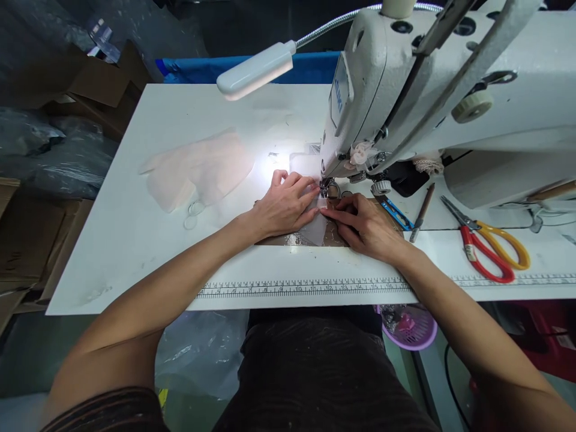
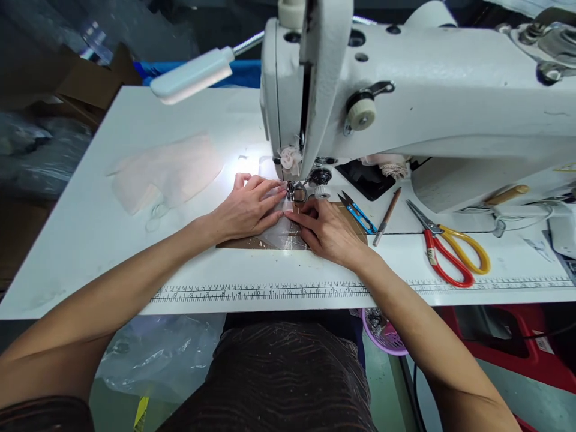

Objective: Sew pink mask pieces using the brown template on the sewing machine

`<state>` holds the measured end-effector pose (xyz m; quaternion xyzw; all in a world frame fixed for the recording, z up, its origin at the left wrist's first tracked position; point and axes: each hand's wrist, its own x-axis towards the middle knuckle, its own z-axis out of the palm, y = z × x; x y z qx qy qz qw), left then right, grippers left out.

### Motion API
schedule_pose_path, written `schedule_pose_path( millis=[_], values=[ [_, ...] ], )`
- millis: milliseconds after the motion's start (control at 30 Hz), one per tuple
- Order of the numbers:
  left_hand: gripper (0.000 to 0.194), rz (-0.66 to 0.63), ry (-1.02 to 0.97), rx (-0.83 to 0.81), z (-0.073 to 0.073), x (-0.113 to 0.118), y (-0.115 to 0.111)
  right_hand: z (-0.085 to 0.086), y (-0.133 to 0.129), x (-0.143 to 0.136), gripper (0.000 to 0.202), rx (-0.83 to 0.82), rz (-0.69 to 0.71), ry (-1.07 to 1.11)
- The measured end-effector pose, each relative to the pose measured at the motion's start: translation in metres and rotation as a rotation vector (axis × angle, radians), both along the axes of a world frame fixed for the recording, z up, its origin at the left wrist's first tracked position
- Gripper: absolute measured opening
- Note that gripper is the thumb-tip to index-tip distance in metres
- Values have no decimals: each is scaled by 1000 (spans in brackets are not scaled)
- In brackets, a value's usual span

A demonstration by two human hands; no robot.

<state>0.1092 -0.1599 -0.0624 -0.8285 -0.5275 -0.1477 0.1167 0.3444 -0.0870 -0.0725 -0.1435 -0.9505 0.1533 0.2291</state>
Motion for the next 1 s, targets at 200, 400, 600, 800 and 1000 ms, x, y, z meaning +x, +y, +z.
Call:
schedule_pose_path(
  millis=[200, 400, 600, 800, 1000],
  values=[
    [19, -215, -73, 149, -5, -2, 2, 1, -2, -1, 38, 7, -8, 5],
    [21, -253, -154, 50, 2, -7, 0, 1, -3, 0, 39, 13, -21, -32],
    [30, -213, -37, -10, 8, -7, -2, -4, -4, -2, 41, 18, -60, -23],
    [35, -118, 34, -24, 7, -3, 0, -8, -5, -3, 42, -20, -77, -1],
    [37, -82, 35, -25, 5, -5, 1, 0, -2, 1, 41, -144, -80, -8]
  ],
)
